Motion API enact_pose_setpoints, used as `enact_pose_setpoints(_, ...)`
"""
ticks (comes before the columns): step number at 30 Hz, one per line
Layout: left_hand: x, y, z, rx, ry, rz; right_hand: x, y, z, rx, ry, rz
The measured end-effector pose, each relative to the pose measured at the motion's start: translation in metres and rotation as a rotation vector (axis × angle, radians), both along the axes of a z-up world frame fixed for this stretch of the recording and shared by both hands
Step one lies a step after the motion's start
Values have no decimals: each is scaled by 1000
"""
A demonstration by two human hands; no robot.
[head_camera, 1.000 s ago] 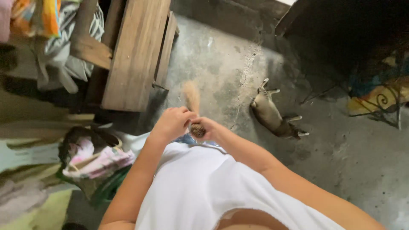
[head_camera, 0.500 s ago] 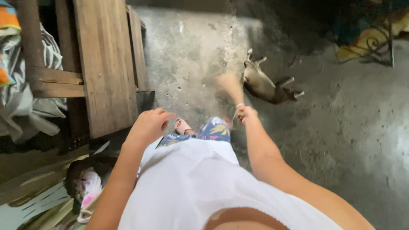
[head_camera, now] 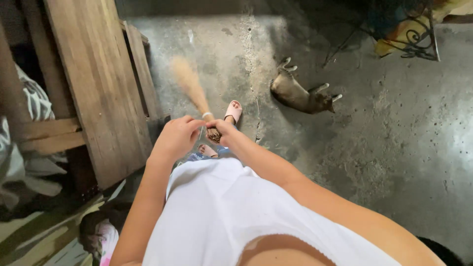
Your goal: Sweep up leaves and debris into a pile using a handheld broom.
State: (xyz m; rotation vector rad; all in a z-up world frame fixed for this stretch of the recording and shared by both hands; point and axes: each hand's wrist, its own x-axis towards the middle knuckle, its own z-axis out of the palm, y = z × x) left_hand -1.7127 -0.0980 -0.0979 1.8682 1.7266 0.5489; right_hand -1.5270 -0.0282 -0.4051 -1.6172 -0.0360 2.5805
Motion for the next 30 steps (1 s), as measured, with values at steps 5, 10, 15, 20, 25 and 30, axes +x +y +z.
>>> enact_pose_setpoints(5, -21, 28, -15, -40, 1, 26, 72, 69, -36, -40, -150, 107)
enact_pose_setpoints(10, -40, 71, -26, -73, 39, 37, 218, 154, 17, -70, -584, -224)
enact_pose_setpoints(15, -34, 131, -28, -52, 42, 9, 178, 208, 65, 19, -415, -542)
enact_pose_setpoints(20, -19, 188, -17, 17, 39, -35, 18, 200, 85, -126, 19, -231)
enact_pose_setpoints(25, -18, 212, -8, -43, 48, -28, -25, 221, 27, -128, 54, -53)
enact_pose_setpoints(30, -45, 208, -23, -46, 17, 2, 75, 257, -16, -125, -170, 15)
